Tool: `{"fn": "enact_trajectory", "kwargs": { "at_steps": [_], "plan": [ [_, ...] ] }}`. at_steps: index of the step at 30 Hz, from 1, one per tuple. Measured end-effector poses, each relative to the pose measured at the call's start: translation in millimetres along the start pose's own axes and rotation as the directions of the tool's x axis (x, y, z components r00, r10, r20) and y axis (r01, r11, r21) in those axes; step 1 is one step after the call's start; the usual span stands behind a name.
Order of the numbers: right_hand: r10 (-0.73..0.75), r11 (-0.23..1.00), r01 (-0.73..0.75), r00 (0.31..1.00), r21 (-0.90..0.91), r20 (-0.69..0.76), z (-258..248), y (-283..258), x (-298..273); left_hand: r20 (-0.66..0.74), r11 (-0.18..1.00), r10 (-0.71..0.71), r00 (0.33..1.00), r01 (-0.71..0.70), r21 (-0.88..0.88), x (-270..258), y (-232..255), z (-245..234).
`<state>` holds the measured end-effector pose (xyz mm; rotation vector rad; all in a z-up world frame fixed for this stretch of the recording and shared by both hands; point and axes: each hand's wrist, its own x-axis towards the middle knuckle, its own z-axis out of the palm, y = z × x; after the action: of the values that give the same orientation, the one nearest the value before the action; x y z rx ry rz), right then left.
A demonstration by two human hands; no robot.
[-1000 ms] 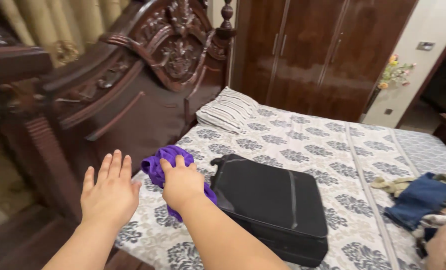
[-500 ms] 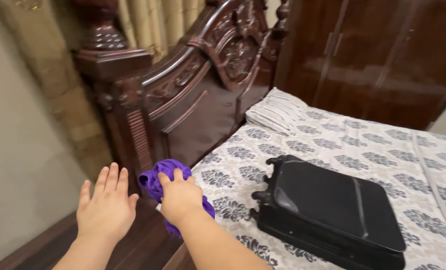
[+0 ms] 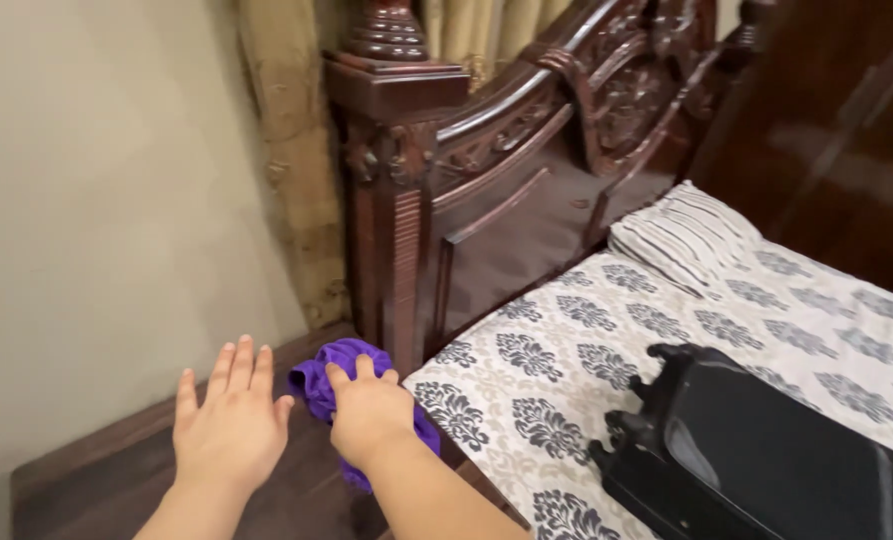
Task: Wiping down the exterior of a black suitcase with a purple cloth on a bed.
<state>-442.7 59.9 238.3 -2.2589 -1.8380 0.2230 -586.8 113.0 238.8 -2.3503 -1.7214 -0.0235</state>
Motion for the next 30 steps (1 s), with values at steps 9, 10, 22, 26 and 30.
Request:
{"fn": "enact_trajectory", "kwargs": {
  "at_steps": [9,10,22,26,30],
  "plan": [
    [-0.163,0.981,0.159,0.986,0.114,0.025,10.6,-43.9,23.6,0.034,0.991,-0.131,0.991,0.131,-0.001,1.8,-38.5,15.0],
    [-0.162,0.981,0.158,0.986,0.115,0.027,9.8,-45.4,24.8,0.035,0.991,-0.131,0.991,0.131,0.000,1.6,-41.0,13.9],
    [-0.111,0.993,0.113,0.991,0.023,-0.071,-10.1,-36.8,28.8,-0.068,0.998,-0.053,0.996,0.051,-0.042,26.5,-37.4,0.5],
    [-0.064,0.998,0.066,0.992,0.010,-0.104,-16.5,-27.7,23.0,-0.137,0.998,0.011,0.990,-0.019,-0.060,33.0,-28.2,-0.5],
    [-0.019,1.000,0.017,0.993,-0.014,-0.121,-23.1,-16.7,15.5,-0.151,0.996,0.067,0.986,-0.076,-0.052,33.7,-13.3,-5.8]
  ]
}}
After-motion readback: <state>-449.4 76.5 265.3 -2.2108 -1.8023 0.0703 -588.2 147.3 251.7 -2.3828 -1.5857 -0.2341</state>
